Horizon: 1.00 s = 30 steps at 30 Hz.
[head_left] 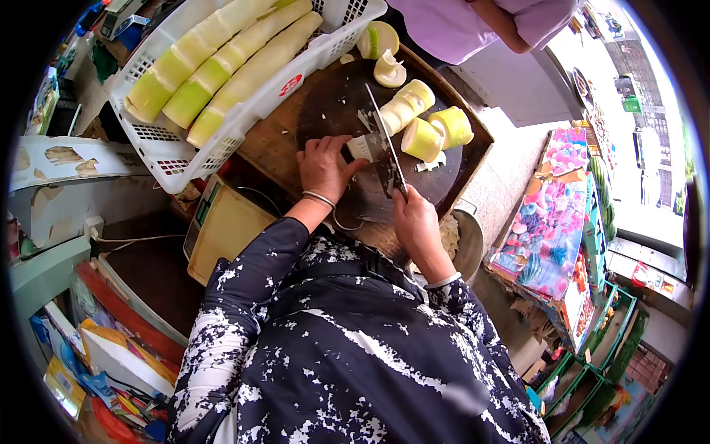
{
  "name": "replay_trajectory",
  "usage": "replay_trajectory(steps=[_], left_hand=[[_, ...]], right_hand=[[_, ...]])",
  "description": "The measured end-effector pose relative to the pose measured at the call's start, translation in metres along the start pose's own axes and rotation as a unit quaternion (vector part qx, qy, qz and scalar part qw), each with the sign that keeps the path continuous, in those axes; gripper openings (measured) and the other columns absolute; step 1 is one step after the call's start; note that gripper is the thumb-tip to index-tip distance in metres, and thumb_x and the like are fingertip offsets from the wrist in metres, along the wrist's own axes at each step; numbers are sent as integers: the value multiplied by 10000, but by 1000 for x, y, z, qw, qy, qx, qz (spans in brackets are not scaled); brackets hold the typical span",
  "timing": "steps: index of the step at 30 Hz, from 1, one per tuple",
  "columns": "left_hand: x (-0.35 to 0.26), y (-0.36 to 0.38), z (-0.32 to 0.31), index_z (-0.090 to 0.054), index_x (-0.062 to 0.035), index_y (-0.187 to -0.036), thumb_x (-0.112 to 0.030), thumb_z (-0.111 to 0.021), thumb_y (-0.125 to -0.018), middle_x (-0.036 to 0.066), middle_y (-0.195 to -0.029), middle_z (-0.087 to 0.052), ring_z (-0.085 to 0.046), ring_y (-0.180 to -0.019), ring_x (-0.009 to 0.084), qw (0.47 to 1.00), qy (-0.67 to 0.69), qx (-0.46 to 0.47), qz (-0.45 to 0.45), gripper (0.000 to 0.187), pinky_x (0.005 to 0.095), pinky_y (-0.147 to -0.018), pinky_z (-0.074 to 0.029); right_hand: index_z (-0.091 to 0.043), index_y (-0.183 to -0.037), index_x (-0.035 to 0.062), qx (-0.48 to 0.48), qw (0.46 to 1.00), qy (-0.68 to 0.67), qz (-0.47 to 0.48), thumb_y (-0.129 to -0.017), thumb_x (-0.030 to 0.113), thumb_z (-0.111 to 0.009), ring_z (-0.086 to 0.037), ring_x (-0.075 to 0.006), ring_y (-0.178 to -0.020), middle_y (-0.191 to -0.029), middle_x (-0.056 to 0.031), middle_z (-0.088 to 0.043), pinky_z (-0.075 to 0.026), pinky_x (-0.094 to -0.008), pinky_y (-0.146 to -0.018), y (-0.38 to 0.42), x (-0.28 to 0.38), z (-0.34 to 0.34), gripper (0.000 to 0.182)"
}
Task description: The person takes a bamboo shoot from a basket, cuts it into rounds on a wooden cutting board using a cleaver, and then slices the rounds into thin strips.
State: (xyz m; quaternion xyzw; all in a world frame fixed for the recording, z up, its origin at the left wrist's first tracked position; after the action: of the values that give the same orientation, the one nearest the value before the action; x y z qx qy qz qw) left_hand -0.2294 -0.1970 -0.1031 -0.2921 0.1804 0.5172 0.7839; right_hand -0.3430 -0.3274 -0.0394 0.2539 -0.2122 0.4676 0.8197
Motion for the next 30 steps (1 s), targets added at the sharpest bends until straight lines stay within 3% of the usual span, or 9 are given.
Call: replay_trajectory(steps=[5, 14, 29, 30], left_hand=[[3, 1, -4, -629, -186, -985, -384, -752, -633, -32, -918, -609, -509, -911, 213, 1000, -9, 14, 9, 423, 362, -776, -352], [8, 5, -4, -615, -134, -954, -344, -715, -707, -6, -950, -598, -512, -931, 225, 999, 38, -28, 7, 340, 363, -785, -350], [9, 3, -6, -611, -153, -887, -297, -750, -652, -6, -866, -588, -525, -872, 221, 999, 26, -44, 13, 308, 358, -743, -361], [9, 3, -7, -611, -153, -887, -297, -750, -652, -6, -866, -588, -525, -872, 221, 999, 26, -45, 11, 308, 358, -743, -361]], right_hand=[[-582, -881, 34, 14, 999, 44, 10, -904, 235, -477, -581, -435, -740, -743, -240, -608, -463, -502, -667, -20, -3, -16, 228], [-595, -913, 23, 1, 999, -35, 23, -904, 255, -493, -580, -426, -756, -758, -244, -604, -460, -485, -660, -1, 8, 9, 254], [-575, -876, 15, 47, 998, 23, 36, -894, 249, -496, -587, -429, -737, -744, -249, -602, -460, -500, -662, -27, 1, -21, 248], [-596, -918, -13, 49, 998, 24, 27, -891, 232, -517, -574, -437, -749, -731, -252, -591, -456, -451, -653, -28, 2, -20, 259]])
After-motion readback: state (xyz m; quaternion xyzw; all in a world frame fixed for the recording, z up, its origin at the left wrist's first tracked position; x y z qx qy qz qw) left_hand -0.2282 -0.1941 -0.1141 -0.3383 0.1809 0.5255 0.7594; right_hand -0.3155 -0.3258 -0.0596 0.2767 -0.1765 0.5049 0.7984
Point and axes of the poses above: each hand's wrist, its own y-axis away from the middle knuckle, its own z-axis out of the back of the hand, x = y × z, the point moved 3 cm from there along -y, towards the middle knuckle
